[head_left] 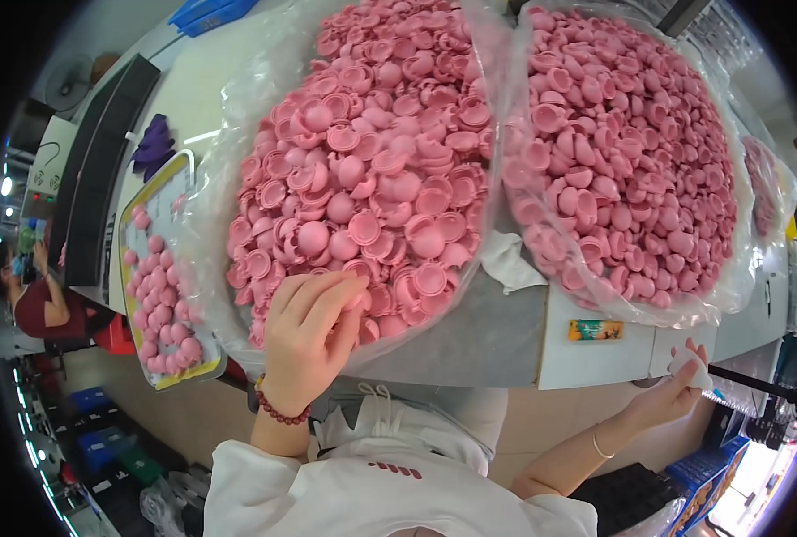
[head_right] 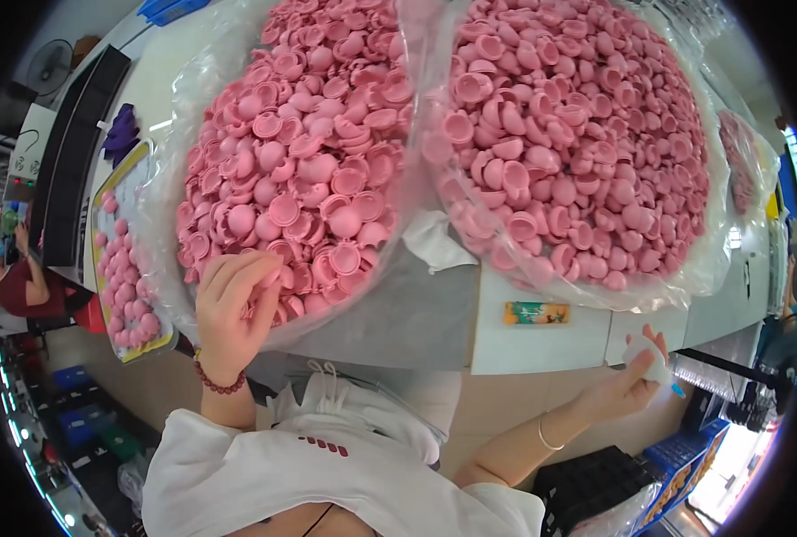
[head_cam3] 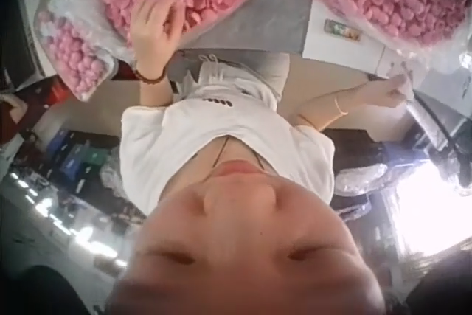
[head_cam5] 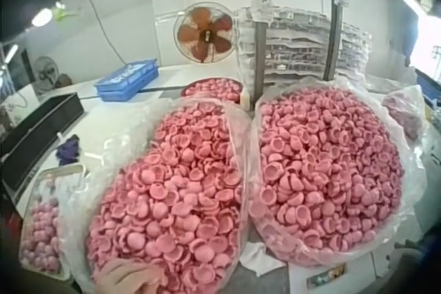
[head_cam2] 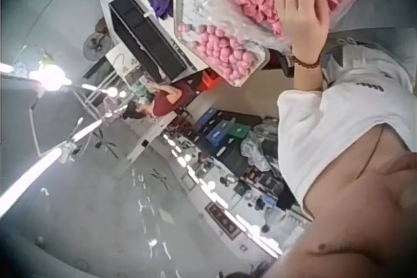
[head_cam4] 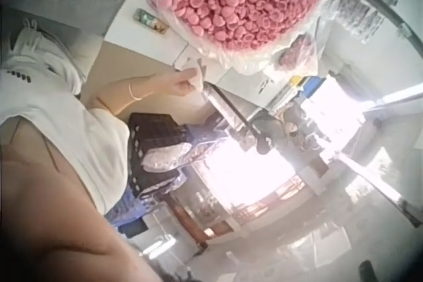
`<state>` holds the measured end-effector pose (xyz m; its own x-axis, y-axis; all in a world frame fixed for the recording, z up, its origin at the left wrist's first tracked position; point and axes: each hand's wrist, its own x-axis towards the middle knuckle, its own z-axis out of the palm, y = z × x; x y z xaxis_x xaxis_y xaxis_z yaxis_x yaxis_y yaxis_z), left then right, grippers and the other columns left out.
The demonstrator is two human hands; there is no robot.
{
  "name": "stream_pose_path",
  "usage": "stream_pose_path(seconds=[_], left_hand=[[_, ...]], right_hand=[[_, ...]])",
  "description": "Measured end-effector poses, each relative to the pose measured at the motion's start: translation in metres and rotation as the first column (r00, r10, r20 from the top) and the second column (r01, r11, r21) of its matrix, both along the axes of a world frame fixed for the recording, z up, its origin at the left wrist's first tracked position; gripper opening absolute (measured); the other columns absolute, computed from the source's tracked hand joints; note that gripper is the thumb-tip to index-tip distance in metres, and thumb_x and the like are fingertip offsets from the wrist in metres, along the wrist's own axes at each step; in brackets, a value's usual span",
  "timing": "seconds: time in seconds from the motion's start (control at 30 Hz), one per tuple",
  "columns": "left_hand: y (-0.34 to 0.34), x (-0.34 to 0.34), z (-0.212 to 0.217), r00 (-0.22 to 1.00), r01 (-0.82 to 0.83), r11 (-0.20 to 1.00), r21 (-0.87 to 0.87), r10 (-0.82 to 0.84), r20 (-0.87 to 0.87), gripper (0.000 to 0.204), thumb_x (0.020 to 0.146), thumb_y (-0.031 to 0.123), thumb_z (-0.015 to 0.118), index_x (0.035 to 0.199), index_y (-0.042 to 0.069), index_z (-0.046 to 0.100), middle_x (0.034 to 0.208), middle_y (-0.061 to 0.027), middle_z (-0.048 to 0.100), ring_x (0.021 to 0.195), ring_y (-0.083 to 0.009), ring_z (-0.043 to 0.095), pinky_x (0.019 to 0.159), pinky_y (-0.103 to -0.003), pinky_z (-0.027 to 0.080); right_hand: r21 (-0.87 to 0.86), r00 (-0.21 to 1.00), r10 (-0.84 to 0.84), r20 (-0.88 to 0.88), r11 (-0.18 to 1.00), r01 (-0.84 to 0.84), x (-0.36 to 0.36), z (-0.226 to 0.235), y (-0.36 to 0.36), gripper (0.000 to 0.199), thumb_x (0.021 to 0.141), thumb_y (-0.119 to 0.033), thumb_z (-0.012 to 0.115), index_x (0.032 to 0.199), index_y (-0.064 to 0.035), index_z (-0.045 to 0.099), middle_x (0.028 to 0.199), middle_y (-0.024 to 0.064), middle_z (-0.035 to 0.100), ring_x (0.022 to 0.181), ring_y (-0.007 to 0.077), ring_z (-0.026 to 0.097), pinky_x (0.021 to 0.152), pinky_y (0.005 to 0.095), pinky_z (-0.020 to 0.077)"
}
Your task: Applying glue to plastic halves and joining them to assemble small toy pigs.
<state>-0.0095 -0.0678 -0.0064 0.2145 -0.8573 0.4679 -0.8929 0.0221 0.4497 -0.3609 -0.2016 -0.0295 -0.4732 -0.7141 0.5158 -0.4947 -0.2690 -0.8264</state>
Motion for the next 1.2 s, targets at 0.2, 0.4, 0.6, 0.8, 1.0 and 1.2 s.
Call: stream_pose_path(seconds=[0.2,0.4,0.6,0.8,1.0,1.2], left_hand=[[0.013,-0.001,0.004,0.993,-0.107,0.991,-0.077,0.102,-0.065,0.026,0.065,-0.007,0.058,0.089,0.003,0.062,0.084,-0.0105,0.058,0.073,-0.0246,0.055,0.064,-0.03,0.044],[0.028,-0.028,0.008,0.45,0.207,0.955,-0.215,-0.288,-0.845,0.012,0.065,-0.004,0.053,0.075,-0.001,0.058,0.083,-0.0169,0.058,0.071,-0.019,0.056,0.059,-0.023,0.043],[0.005,-0.064,-0.017,-0.212,0.477,0.82,-0.317,-0.243,-0.947,0.034,0.072,-0.006,0.055,0.105,-0.002,0.051,0.108,-0.013,0.048,0.091,-0.0157,0.049,0.072,-0.025,0.04],[-0.005,-0.074,-0.013,-0.293,0.507,0.845,-0.17,-0.016,-0.956,0.041,0.075,0.004,0.059,0.113,-0.003,0.045,0.111,-0.0122,0.048,0.088,-0.0109,0.05,0.072,-0.024,0.042],[-0.008,-0.071,-0.028,-0.17,0.352,0.92,-0.175,-0.122,-0.978,0.023,0.085,0.012,0.049,0.103,-0.002,0.046,0.104,-0.0204,0.054,0.081,-0.0144,0.056,0.068,-0.025,0.046],[-0.006,-0.066,-0.034,-0.422,0.353,0.864,-0.358,-0.194,-0.885,0.029,0.083,0.012,0.052,0.107,-0.002,0.045,0.111,-0.0225,0.05,0.083,-0.0179,0.058,0.069,-0.027,0.05]], right_hand=[[0.034,0.954,0.299,-0.036,0.954,-0.298,0.013,0.0,-0.004,0.03,0.086,-0.024,0.047,0.097,0.0036,0.053,0.09,0.0106,0.058,0.082,0.0163,0.052,0.074,0.0275,0.0422],[0.219,0.815,0.564,-0.132,0.819,-0.531,0.037,0.034,-0.027,0.036,0.085,-0.028,0.047,0.102,0.004,0.049,0.081,0.0093,0.057,0.07,0.0134,0.051,0.062,0.0233,0.0407],[0.018,0.479,0.747,0.462,0.532,-0.847,0.112,0.027,0.038,0.063,0.082,-0.046,0.046,0.116,0.0039,0.03,0.054,0.0084,0.05,0.046,0.0104,0.041,0.043,0.0207,0.0289],[-0.104,0.162,0.844,0.512,0.248,-0.963,0.125,0.003,0.063,0.045,0.082,-0.03,0.049,0.109,-0.0035,0.024,0.068,0.0171,0.06,0.054,0.0172,0.053,0.048,0.026,0.0407],[-0.147,0.112,0.829,0.548,0.228,-0.962,0.133,-0.001,0.067,0.048,0.08,-0.019,0.054,0.109,-0.0029,0.02,0.064,0.0135,0.053,0.054,0.016,0.052,0.051,0.0263,0.0433],[-0.082,0.415,0.752,0.512,0.524,-0.848,0.119,0.009,0.06,0.05,0.073,-0.04,0.063,0.097,-0.0027,0.04,0.062,0.0055,0.049,0.052,0.015,0.046,0.044,0.0243,0.0315]])
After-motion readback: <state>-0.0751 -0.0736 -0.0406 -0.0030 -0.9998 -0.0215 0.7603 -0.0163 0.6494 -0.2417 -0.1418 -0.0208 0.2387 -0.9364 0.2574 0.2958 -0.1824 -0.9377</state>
